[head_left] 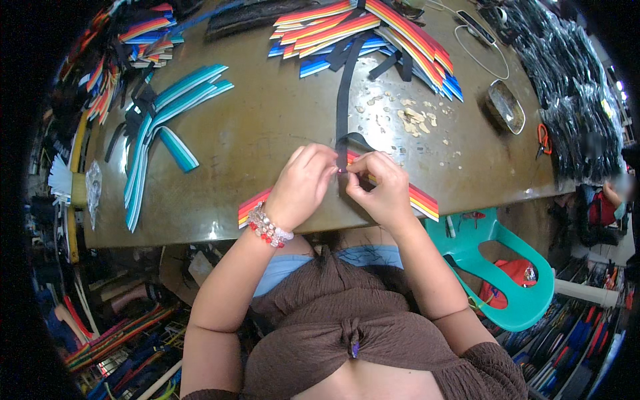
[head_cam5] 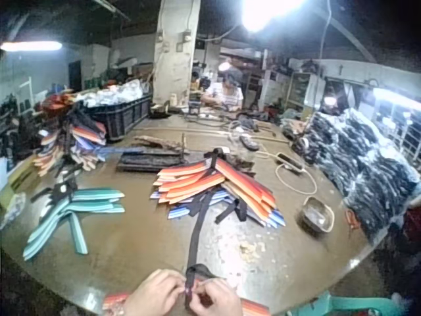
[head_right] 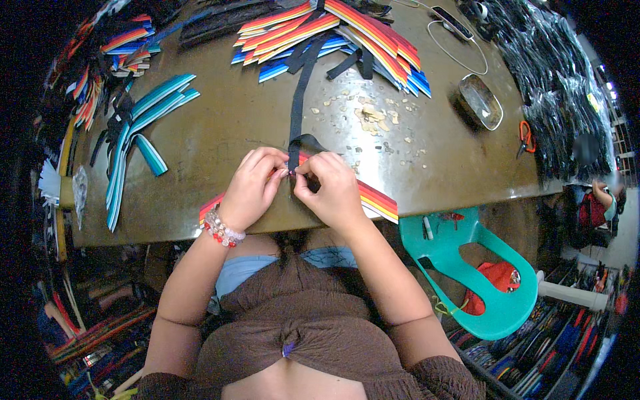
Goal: The person repeatedly picks up small black plastic pieces and attaches them to the ends of colorful striped fabric strips. They fold the fabric over the plastic and press it to secure it, then place the finished items on the table. The person also briefly handles a bundle of yellow ribbons and a white stick-like object.
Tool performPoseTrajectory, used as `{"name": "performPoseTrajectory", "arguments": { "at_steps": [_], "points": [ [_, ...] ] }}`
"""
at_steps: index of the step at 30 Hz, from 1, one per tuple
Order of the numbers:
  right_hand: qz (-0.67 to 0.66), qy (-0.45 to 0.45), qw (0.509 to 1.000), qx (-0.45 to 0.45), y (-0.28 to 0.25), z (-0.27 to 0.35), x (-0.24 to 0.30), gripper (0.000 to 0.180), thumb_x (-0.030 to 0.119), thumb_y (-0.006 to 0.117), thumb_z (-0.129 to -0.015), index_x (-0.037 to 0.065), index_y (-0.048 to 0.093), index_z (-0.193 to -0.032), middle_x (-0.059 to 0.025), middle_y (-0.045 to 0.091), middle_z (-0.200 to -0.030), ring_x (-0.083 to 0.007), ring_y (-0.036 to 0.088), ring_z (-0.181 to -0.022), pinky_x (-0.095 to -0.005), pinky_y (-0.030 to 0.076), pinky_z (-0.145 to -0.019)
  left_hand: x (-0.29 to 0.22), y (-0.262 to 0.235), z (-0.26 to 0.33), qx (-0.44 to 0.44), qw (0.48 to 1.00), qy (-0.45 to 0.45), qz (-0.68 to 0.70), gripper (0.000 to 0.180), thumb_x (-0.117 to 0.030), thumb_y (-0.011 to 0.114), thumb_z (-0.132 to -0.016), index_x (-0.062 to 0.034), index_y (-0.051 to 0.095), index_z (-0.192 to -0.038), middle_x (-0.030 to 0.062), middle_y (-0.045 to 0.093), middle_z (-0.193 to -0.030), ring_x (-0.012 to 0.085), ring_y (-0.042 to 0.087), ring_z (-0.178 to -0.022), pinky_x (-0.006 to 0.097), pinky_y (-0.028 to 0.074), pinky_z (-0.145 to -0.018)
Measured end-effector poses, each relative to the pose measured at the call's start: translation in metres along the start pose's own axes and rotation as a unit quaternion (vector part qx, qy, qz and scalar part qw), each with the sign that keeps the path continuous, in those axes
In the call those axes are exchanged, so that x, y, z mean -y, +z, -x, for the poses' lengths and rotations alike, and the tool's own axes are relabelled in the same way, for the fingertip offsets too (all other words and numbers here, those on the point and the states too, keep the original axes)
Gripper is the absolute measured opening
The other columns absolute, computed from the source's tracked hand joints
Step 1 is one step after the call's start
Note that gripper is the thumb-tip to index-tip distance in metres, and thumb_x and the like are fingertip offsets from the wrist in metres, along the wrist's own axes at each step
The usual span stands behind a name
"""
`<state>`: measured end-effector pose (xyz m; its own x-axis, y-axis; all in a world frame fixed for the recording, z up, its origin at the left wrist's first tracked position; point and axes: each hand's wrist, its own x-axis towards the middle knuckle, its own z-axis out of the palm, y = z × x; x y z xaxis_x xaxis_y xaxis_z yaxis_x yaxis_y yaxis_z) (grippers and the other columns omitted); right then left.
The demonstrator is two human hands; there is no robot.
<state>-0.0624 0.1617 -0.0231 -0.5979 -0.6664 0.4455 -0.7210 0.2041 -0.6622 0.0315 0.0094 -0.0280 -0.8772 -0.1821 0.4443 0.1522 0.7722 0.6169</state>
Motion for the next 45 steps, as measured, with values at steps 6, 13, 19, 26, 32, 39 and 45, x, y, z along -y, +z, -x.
{"name": "performPoseTrajectory", "arguments": {
  "at_steps": [6, 13, 19, 26, 32, 39, 45],
  "points": [
    [0.012, -0.031, 0.999, -0.008, 0.003, -0.002, -0.004, 0.013, -0.001, 0.070, -0.066, 0.002, 0.063, -0.076, -0.0095, 0.065, -0.079, -0.0250, 0.062, -0.075, -0.0329, 0.050, -0.069, 0.002, 0.001, 0.001, 0.004, 1.000, 0.004, -0.008, 0.009, 0.000, 0.061, -0.081, 0.0014, 0.057, -0.090, 0.0133, 0.059, -0.099, 0.0313, 0.057, -0.093, 0.039, 0.047, -0.084],
    [-0.090, 0.045, 0.994, -0.030, 0.002, -0.002, -0.001, 0.010, 0.004, 0.071, -0.074, 0.002, 0.063, -0.080, -0.0077, 0.064, -0.078, -0.0216, 0.062, -0.074, -0.0333, 0.050, -0.065, 0.002, -0.002, -0.002, -0.004, 0.998, -0.033, 0.053, 0.006, 0.000, 0.058, -0.085, 0.0018, 0.055, -0.089, 0.0133, 0.059, -0.100, 0.0297, 0.057, -0.092, 0.037, 0.047, -0.085],
    [-0.291, 0.165, 0.878, -0.342, -0.093, -0.013, -0.051, 0.014, 0.013, 0.065, -0.090, -0.001, 0.065, -0.090, -0.0052, 0.064, -0.075, -0.0091, 0.056, -0.061, -0.0229, 0.048, -0.055, -0.027, -0.030, -0.010, 0.071, 0.983, 0.123, 0.119, 0.031, -0.023, 0.048, -0.095, -0.0049, 0.060, -0.073, 0.0105, 0.061, -0.106, 0.0243, 0.056, -0.094, 0.038, 0.044, -0.087],
    [-0.009, 0.011, 0.855, -0.518, -0.234, -0.010, -0.139, 0.010, 0.004, 0.062, -0.090, -0.003, 0.064, -0.098, -0.0072, 0.067, -0.082, -0.0120, 0.063, -0.071, -0.0234, 0.053, -0.062, -0.028, -0.010, -0.052, 0.227, 0.952, 0.112, -0.174, 0.022, -0.012, 0.066, -0.078, -0.0073, 0.064, -0.099, 0.0089, 0.060, -0.105, 0.0266, 0.056, -0.093, 0.036, 0.049, -0.083],
    [0.217, 0.124, 0.871, -0.423, -0.225, -0.002, -0.197, 0.008, 0.007, 0.069, -0.082, -0.001, 0.067, -0.086, -0.0080, 0.066, -0.080, -0.0107, 0.060, -0.068, -0.0267, 0.049, -0.063, -0.027, -0.064, -0.073, -0.024, 0.945, -0.068, 0.319, 0.011, -0.009, 0.067, -0.083, -0.0039, 0.064, -0.092, 0.0072, 0.059, -0.098, 0.0213, 0.059, -0.091, 0.032, 0.049, -0.082],
    [0.126, 0.148, 0.910, -0.367, -0.199, -0.028, -0.128, 0.008, 0.005, 0.065, -0.086, 0.000, 0.066, -0.093, -0.0058, 0.066, -0.079, -0.0078, 0.059, -0.070, -0.0245, 0.048, -0.065, 0.020, -0.085, -0.056, 0.347, 0.934, 0.088, -0.008, 0.014, 0.000, 0.062, -0.079, -0.0121, 0.068, -0.083, 0.0013, 0.066, -0.111, 0.0220, 0.058, -0.103, 0.038, 0.038, -0.096],
    [-0.245, 0.142, 0.946, -0.159, -0.066, -0.022, -0.006, 0.009, 0.001, 0.063, -0.088, -0.003, 0.062, -0.096, -0.0051, 0.064, -0.081, -0.0103, 0.062, -0.070, -0.0227, 0.049, -0.064, 0.025, -0.081, -0.057, 0.273, 0.959, 0.073, 0.025, 0.019, 0.001, 0.059, -0.080, -0.0080, 0.067, -0.095, 0.0081, 0.066, -0.105, 0.0221, 0.062, -0.090, 0.036, 0.046, -0.084]
  ]
}}
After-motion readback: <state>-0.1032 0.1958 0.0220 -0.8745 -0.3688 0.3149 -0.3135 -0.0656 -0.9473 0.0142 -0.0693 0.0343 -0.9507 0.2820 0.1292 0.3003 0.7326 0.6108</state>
